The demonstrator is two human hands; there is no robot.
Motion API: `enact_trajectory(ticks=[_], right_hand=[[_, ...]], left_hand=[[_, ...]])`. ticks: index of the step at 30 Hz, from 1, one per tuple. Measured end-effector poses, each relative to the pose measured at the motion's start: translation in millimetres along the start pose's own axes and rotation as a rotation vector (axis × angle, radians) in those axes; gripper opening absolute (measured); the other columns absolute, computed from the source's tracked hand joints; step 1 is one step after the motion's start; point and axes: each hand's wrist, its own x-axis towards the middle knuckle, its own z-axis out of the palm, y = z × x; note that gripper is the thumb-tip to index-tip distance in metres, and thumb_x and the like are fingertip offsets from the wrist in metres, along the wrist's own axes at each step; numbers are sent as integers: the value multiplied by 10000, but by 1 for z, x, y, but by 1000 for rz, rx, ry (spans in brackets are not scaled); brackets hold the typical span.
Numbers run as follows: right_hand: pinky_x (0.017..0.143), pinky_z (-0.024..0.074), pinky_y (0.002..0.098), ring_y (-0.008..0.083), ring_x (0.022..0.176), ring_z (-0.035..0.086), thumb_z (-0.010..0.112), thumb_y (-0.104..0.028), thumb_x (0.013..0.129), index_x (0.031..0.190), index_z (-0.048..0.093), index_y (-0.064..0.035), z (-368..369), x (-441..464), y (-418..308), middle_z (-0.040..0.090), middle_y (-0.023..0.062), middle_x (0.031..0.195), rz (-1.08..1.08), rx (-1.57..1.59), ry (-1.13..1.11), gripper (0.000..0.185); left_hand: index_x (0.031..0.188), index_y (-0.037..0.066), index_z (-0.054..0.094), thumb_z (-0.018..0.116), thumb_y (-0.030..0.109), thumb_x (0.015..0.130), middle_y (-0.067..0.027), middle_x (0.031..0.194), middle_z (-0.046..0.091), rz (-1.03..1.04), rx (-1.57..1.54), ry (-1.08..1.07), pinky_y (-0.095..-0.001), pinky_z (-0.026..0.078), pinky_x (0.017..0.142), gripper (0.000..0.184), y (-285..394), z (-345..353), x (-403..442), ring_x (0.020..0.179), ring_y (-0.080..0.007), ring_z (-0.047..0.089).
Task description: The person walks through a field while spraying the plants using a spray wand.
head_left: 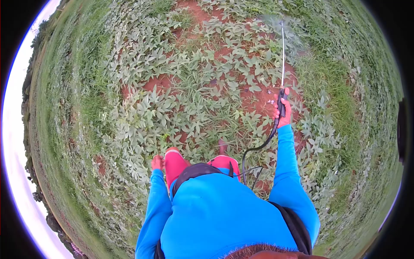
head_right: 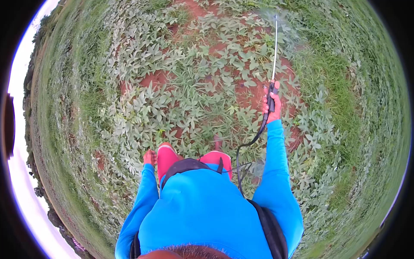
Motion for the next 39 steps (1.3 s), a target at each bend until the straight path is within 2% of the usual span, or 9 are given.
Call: enact_trajectory(ticks=[3,9,12,20,26,30,33,36,39], right_hand=[[362,364,225,80,455,452,571,-302,894,1268,493,-70,3,-9,49,514,29,717,132,2,-17,447],[363,352,230,86,457,449,571,-287,896,1284,479,-63,40,-23,131,517,35,715,405,-172,-59,458],[365,345,228,83,463,446,581,-273,887,1282,481,-59,75,-18,169,513,33,715,540,-273,-100,460],[381,312,223,61,488,446,639,-262,829,1196,543,-55,233,44,269,505,-5,690,723,-754,-383,431],[373,302,221,62,473,446,653,-269,820,1150,553,-39,374,91,363,522,0,693,849,-902,-653,415],[378,315,205,39,484,437,610,-267,836,1218,537,-43,440,118,419,500,-11,700,1030,-928,-761,449],[373,318,201,38,474,436,620,-275,829,1195,550,-46,481,134,453,502,-11,697,1096,-938,-802,437],[361,319,201,39,457,435,641,-264,815,1161,561,-57,512,148,483,511,-7,693,1016,-1027,-818,411],[359,313,202,41,454,431,654,-257,810,1140,566,-62,536,166,502,516,-5,701,970,-1005,-778,393]], left_hand=[[889,56,583,464,420,952,-32,674,566,27,8,117,-273,404,420,388,13,14,-3,495,-116,482],[893,56,581,466,421,946,-29,674,561,-31,-72,80,-264,395,428,386,19,29,14,503,-113,477],[909,53,581,467,440,950,-40,670,569,-60,-85,13,-290,408,416,405,-11,29,45,502,-133,498],[897,55,601,468,422,956,-38,692,584,-133,-191,-38,-297,409,424,395,12,40,98,502,-140,500],[934,61,597,440,433,964,-49,722,588,-114,-291,-43,-295,422,442,405,66,18,161,522,-136,505],[965,62,598,427,447,957,-43,742,593,-72,-267,-5,-294,446,476,422,101,-12,196,555,-134,522],[962,67,603,417,424,950,-36,755,597,-90,-298,14,-296,460,495,404,122,-32,215,578,-137,535],[956,58,609,417,416,948,-46,748,602,-125,-314,33,-305,460,488,407,131,-47,232,569,-143,534],[879,55,596,467,403,953,-41,672,570,-151,-451,61,-265,385,413,378,134,-53,242,491,-108,467]])
